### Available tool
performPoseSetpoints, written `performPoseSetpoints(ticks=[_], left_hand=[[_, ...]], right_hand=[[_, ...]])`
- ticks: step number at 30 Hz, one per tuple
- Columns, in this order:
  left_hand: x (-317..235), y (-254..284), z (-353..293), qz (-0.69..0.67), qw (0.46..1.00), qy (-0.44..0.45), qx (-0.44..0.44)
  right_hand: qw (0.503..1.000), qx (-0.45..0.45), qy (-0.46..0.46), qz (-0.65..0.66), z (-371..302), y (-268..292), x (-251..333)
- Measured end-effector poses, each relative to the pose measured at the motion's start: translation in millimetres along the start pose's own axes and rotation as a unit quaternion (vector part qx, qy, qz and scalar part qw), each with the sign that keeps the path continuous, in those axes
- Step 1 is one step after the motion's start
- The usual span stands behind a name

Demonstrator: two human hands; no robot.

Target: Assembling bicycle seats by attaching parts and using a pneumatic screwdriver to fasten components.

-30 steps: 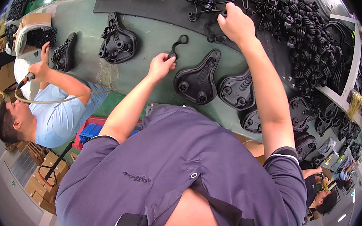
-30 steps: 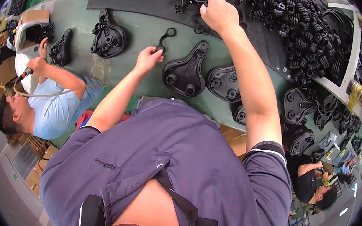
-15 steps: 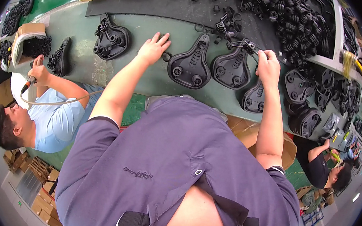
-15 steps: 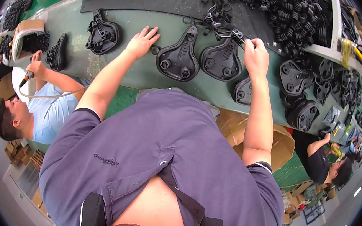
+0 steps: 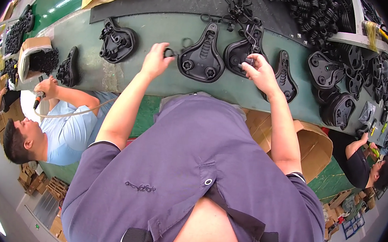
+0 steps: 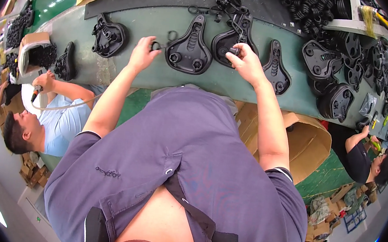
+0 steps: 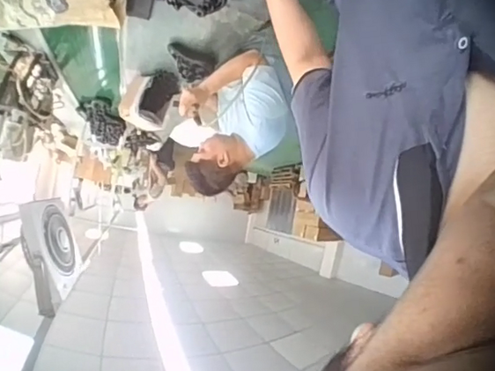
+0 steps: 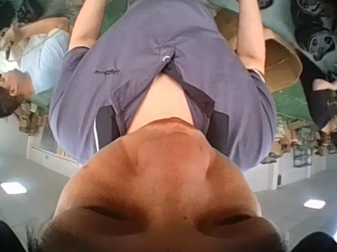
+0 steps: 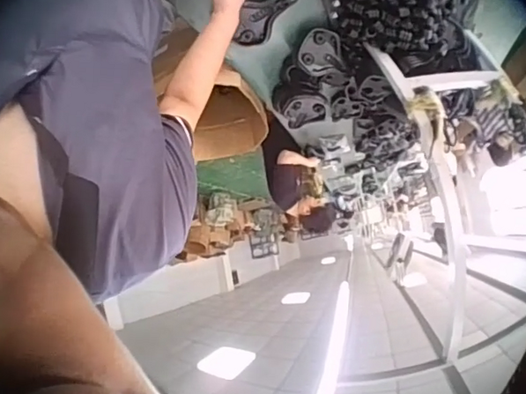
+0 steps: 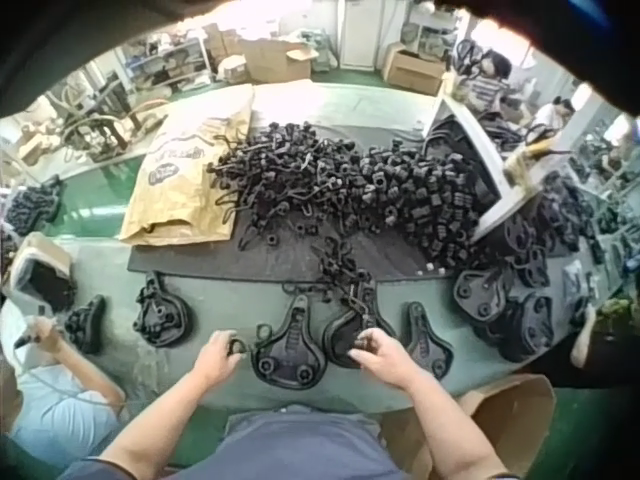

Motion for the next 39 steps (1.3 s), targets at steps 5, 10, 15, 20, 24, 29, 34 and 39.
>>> performPoseSetpoints(ticks=[5,10,15,20,24,29,34,39], left_hand=[[-73.9,-15.5,-20.0,0.054,0.978,-0.162,0.119],[-73.8,-32.8,-22.3,0.117,0.96,-0.206,0.148],[-70.8,-31.5,-25.2,0.11,0.964,-0.184,0.156],[-67.5,-35.8,-27.6,0.084,0.958,-0.208,0.177],[-64.3,-37.8,-32.0,0.094,0.953,-0.233,0.172],[-70.7,-41.5,-34.3,0.128,0.936,-0.297,0.138],[-60.9,-37.9,-36.7,0.08,0.946,-0.284,0.137],[-52.0,-36.7,-34.8,0.016,0.952,-0.273,0.137]], right_hand=[[0.976,-0.011,0.079,-0.202,1.3,-22.1,17.1],[0.942,-0.059,0.19,-0.272,5.5,-34.5,26.9],[0.888,-0.091,0.253,-0.373,0.7,-51.3,29.4],[0.885,-0.039,0.208,-0.414,2.5,-53.3,32.8],[0.911,-0.173,0.105,-0.359,17.6,-36.0,43.0],[0.903,-0.188,-0.069,-0.381,60.6,-42.1,11.2],[0.903,-0.216,-0.078,-0.363,78.7,-47.7,8.2],[0.896,-0.252,-0.031,-0.364,73.7,-41.3,23.5]])
Point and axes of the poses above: each hand's wrist, its own z-axis towards the middle knuckle, its own y-axis out of the back of the hand, x = y × z, the point moved 6 cm from there along z, towards the middle knuckle, and after that the axes turned 2 degrees about y, right-handed, at the moved point
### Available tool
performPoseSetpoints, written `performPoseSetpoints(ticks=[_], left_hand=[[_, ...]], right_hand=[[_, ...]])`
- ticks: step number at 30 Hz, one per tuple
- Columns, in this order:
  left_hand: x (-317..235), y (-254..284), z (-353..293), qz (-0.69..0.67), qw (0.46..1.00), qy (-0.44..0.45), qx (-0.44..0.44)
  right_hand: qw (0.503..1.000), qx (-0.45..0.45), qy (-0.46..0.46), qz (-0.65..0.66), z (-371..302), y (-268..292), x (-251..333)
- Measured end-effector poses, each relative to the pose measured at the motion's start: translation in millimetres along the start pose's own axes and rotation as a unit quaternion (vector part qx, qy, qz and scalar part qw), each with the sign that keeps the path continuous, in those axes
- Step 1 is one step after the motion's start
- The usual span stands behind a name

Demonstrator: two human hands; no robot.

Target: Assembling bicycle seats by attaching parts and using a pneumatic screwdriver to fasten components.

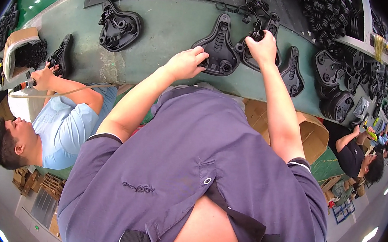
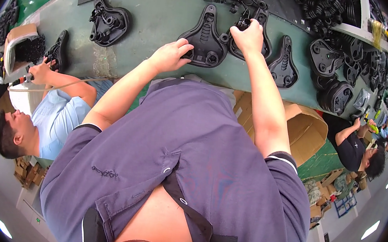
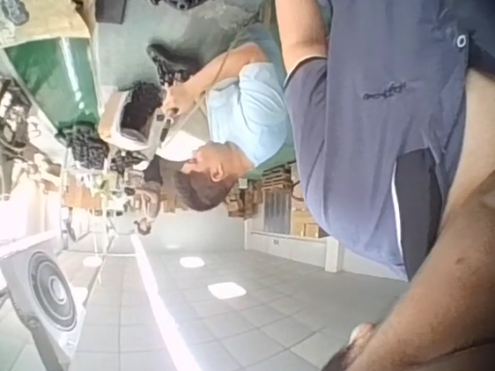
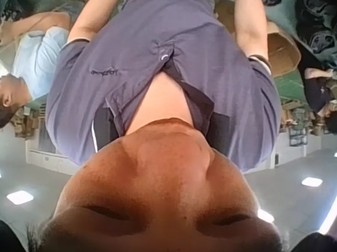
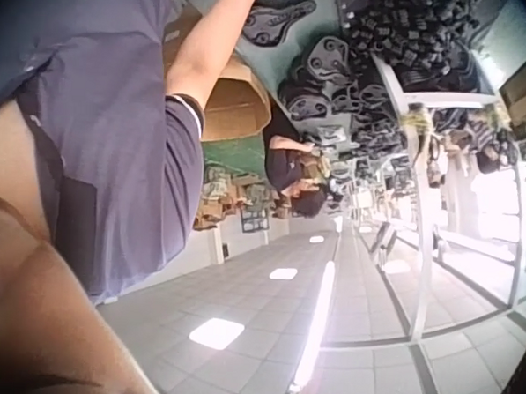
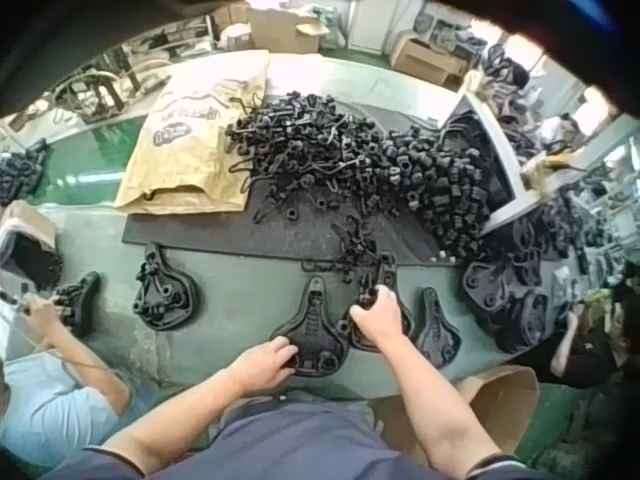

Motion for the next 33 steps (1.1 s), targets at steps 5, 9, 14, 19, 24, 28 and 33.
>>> performPoseSetpoints(ticks=[5,9,14,19,24,28,33], left_hand=[[7.9,1.6,1.2,-0.046,0.999,0.001,-0.004],[9.6,2.4,7.1,-0.066,0.998,0.018,-0.006],[9.9,-5.1,0.3,-0.044,0.996,0.01,-0.074],[6.9,-4.9,4.3,-0.101,0.993,0.064,-0.026],[1.3,-2.0,9.7,-0.112,0.984,0.136,-0.009],[-9.0,14.8,15.1,-0.051,0.991,0.096,-0.077],[14.5,-8.8,41.0,-0.096,0.914,0.272,-0.284]], right_hand=[[0.85,0.226,-0.129,0.457,-25.2,-0.4,59.1],[0.798,0.248,-0.257,0.485,-11.8,-31.3,56.4],[0.773,0.277,-0.273,0.502,3.2,-43.6,42.1],[0.961,0.201,0.178,-0.06,-13.1,-27.7,104.7],[0.991,0.115,0.052,0.053,-68.5,-64.0,91.1],[0.983,0.15,0.106,0.03,-52.1,-53.2,88.2],[0.981,0.056,0.178,0.048,-75.3,-68.7,67.6]])
Point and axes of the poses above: each hand's wrist, its own z-axis towards the middle knuckle, its own y-axis out of the back of the hand, x = y × z, the point moved 6 cm from there along z, towards the middle knuckle, and after that the axes turned 2 degrees about y, right-handed, at the moved point
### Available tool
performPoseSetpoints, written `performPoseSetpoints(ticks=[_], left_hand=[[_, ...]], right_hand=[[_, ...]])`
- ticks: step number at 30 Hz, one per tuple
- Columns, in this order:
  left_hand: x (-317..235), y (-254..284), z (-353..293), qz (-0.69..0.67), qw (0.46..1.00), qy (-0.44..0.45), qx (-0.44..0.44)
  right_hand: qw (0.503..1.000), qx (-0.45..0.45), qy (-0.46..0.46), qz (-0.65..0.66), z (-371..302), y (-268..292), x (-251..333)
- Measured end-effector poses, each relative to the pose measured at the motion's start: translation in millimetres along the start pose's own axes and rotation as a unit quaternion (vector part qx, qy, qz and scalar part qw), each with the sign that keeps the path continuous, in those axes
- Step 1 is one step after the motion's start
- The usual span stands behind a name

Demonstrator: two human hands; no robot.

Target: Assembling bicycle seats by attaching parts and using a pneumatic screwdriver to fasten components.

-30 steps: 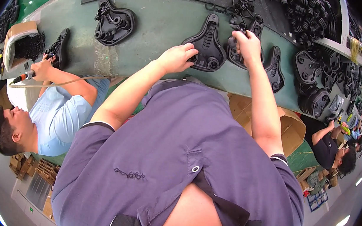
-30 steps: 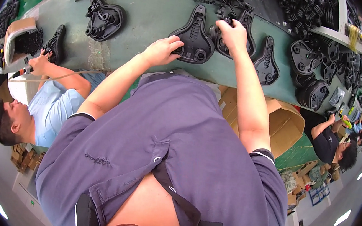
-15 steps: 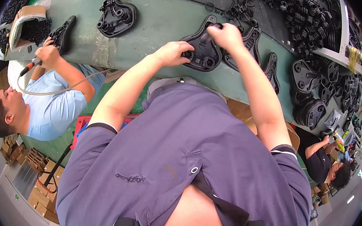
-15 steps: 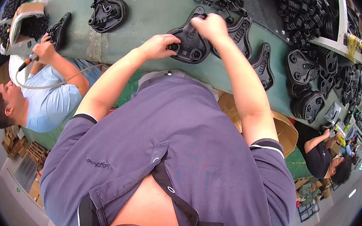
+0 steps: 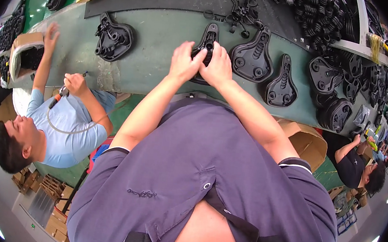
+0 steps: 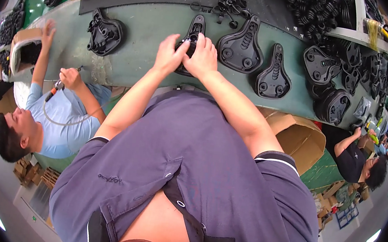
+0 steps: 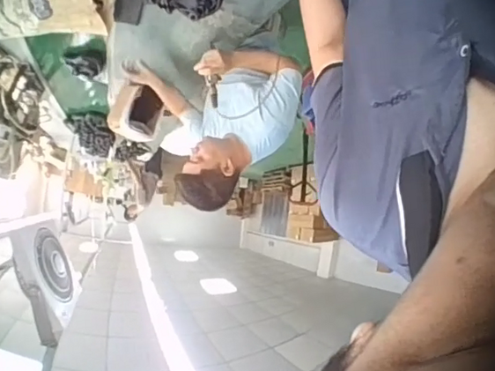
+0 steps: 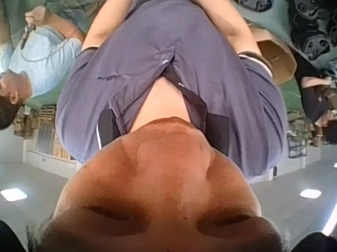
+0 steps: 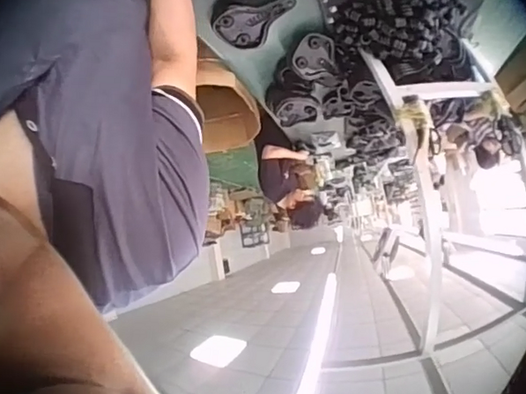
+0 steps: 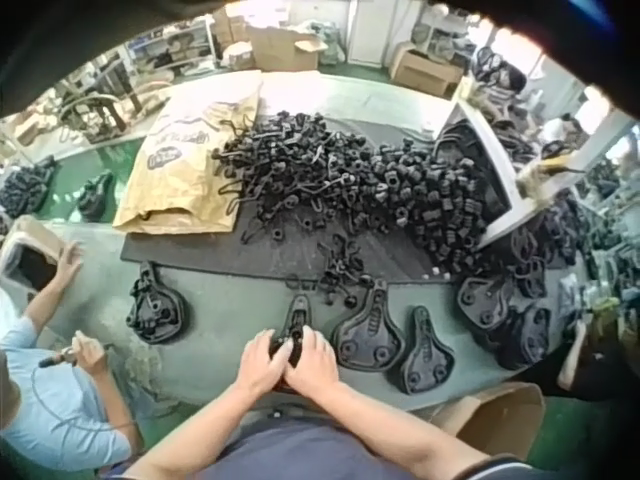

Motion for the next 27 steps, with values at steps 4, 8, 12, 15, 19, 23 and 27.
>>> performPoseSetpoints(ticks=[4,8,12,15,19,23,27], left_hand=[[-5.0,-15.7,8.8,0.055,0.998,-0.003,-0.026],[-4.5,-23.8,7.9,0.072,0.996,-0.004,-0.043],[20.0,-27.3,30.8,-0.039,0.995,0.088,0.016],[57.6,-20.2,22.7,-0.113,0.926,0.279,0.226],[71.5,-3.6,-5.7,-0.126,0.904,0.313,0.263],[116.7,40.4,-33.4,-0.189,0.892,0.378,0.161],[199.3,123.6,-39.5,-0.287,0.836,0.466,0.026]], right_hand=[[0.992,-0.102,0.073,-0.02,6.7,-2.3,-7.0],[0.993,-0.101,0.055,-0.021,5.8,-0.6,-15.4],[0.995,-0.073,0.052,-0.041,14.1,10.5,-9.7],[0.993,-0.025,0.105,0.046,15.4,42.9,-23.7],[0.967,-0.203,0.119,-0.094,20.2,107.4,-90.5],[0.986,-0.102,-0.11,-0.073,7.2,109.7,-198.9],[0.994,0.049,-0.094,-0.041,-27.1,88.9,-201.5]])
Point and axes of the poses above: each hand's wrist, its own z-axis towards the middle knuckle, its own y-axis out of the back of the hand, x = y × z, the point moved 6 cm from there along z, towards the middle knuckle, and after that the axes turned 2 degrees about y, right-handed, at the moved point
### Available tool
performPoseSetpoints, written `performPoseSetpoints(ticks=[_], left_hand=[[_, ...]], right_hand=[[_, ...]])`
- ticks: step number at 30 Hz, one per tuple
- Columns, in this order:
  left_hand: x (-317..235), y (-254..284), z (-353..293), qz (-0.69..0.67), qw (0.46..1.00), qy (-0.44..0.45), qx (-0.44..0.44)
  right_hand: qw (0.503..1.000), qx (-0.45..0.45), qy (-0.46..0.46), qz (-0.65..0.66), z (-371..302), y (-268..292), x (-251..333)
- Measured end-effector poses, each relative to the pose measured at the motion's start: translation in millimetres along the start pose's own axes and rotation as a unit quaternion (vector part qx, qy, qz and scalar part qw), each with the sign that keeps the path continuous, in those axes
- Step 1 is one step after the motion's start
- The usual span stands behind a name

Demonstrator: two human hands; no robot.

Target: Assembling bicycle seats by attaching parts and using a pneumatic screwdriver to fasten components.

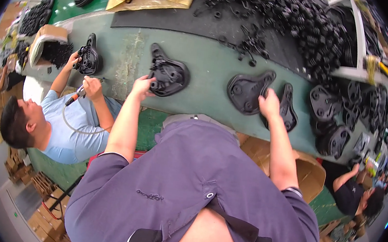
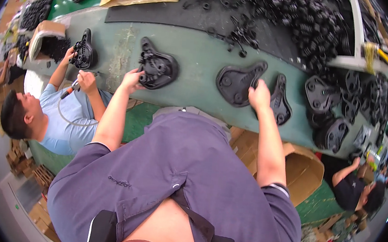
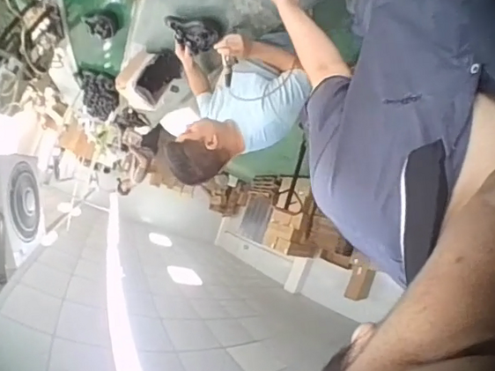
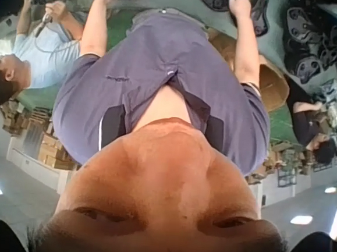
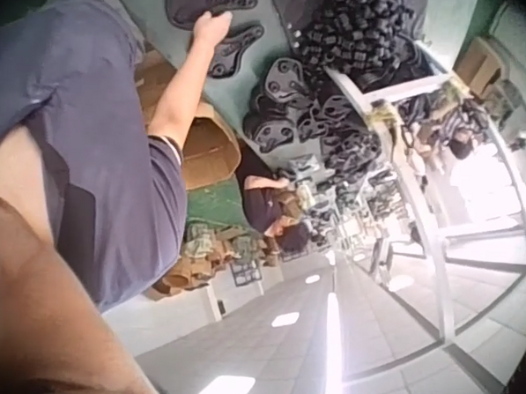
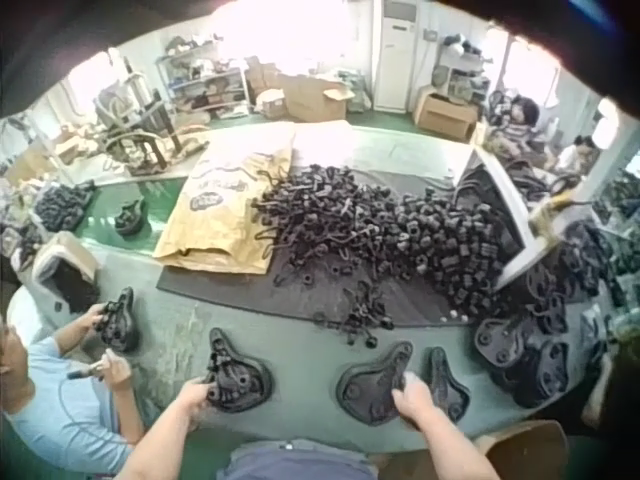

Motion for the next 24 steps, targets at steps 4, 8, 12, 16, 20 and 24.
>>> performPoseSetpoints(ticks=[4,8,12,16,20,24], left_hand=[[-10.1,80.2,30.4,-0.264,0.954,-0.031,-0.141],[-11.4,66.7,45.8,-0.269,0.895,-0.078,-0.347],[-68.6,-21.3,32.9,-0.012,0.885,-0.39,-0.253],[-221.7,-59.5,-6.4,0.026,0.812,-0.556,-0.177],[-354.8,-20.0,9.7,0.066,0.66,-0.667,-0.34],[-455.1,23.5,72.5,0.119,0.658,-0.601,-0.437]], right_hand=[[0.996,0.044,-0.008,0.072,-40.9,-36.3,46.2],[0.992,0.075,0.034,0.092,-33.1,-48.3,115.8],[0.987,0.008,0.143,0.073,38.2,-22.7,182.9],[0.957,-0.08,0.272,0.058,130.1,39.7,258.0],[0.903,-0.172,0.392,-0.027,212.8,92.6,365.4],[0.849,-0.183,0.485,-0.1,289.4,104.6,485.6]])
Point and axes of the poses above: each hand's wrist, its own z-axis towards the middle knuckle, its own y-axis out of the back of the hand, x = y × z, the point moved 6 cm from there along z, towards the middle knuckle, and after that the axes turned 2 degrees about y, right-handed, at the moved point
